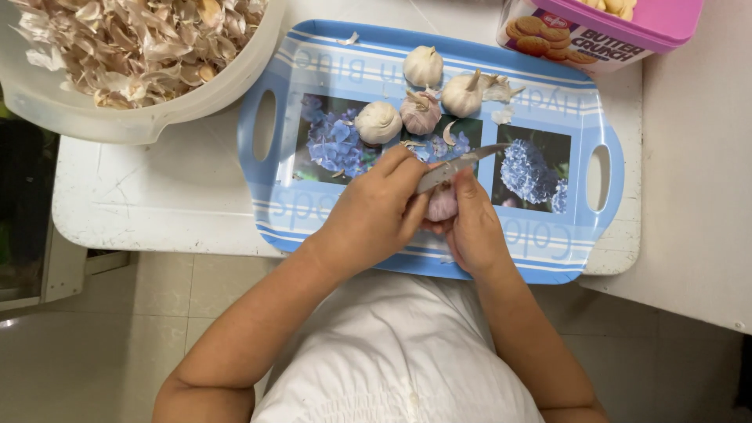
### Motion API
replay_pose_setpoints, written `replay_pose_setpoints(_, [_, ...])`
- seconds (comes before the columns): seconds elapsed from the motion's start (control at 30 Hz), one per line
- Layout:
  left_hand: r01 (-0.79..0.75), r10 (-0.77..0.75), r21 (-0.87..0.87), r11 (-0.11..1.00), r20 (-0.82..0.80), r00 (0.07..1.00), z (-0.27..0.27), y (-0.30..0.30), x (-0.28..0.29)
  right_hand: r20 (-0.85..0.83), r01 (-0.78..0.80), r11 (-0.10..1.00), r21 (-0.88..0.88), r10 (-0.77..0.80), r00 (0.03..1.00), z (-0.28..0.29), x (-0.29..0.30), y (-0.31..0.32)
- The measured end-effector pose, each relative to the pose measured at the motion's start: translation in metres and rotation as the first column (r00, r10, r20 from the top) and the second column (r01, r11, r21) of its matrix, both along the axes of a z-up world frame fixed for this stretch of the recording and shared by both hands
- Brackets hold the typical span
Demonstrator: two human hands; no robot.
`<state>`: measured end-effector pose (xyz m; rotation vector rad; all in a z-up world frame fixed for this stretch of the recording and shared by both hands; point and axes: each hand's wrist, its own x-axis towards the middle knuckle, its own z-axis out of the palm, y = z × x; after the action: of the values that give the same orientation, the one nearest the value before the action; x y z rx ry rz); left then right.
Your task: Peeling garlic cloves using a knife and hands on a tray
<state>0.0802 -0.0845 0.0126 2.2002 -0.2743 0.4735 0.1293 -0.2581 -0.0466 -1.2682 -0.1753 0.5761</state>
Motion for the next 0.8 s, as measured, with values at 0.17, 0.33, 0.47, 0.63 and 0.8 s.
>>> replay_pose_setpoints(0.17, [-0.069, 0.072, -0.101, 0.993, 0.024, 0.997, -0.012, 0.000, 0.009, 0.158, 0.048, 0.999, 0.007, -0.048, 0.986, 0.014, -0.005, 0.005])
replay_pose_setpoints(0.33, [-0.108, 0.120, -0.235, 0.966, 0.035, 0.992, -0.002, 0.000, 0.011, 0.323, 0.033, 0.999, -0.026, -0.023, 0.946, 0.040, -0.012, 0.012])
replay_pose_setpoints(0.47, [-0.075, 0.039, -0.414, 0.907, -0.094, 0.995, 0.013, 0.003, 0.010, 0.057, 0.032, 0.989, 0.147, -0.041, 0.998, 0.024, -0.008, 0.005])
replay_pose_setpoints(0.63, [-0.074, -0.006, -0.419, 0.905, -0.188, 0.982, 0.014, 0.014, 0.010, -0.200, 0.057, 0.969, 0.241, -0.008, 0.980, 0.026, 0.000, 0.005])
replay_pose_setpoints(0.8, [-0.008, -0.100, -0.247, 0.969, -0.420, 0.902, 0.008, 0.022, 0.005, -0.222, 0.195, 0.952, 0.236, -0.143, 0.965, 0.021, 0.005, -0.011])
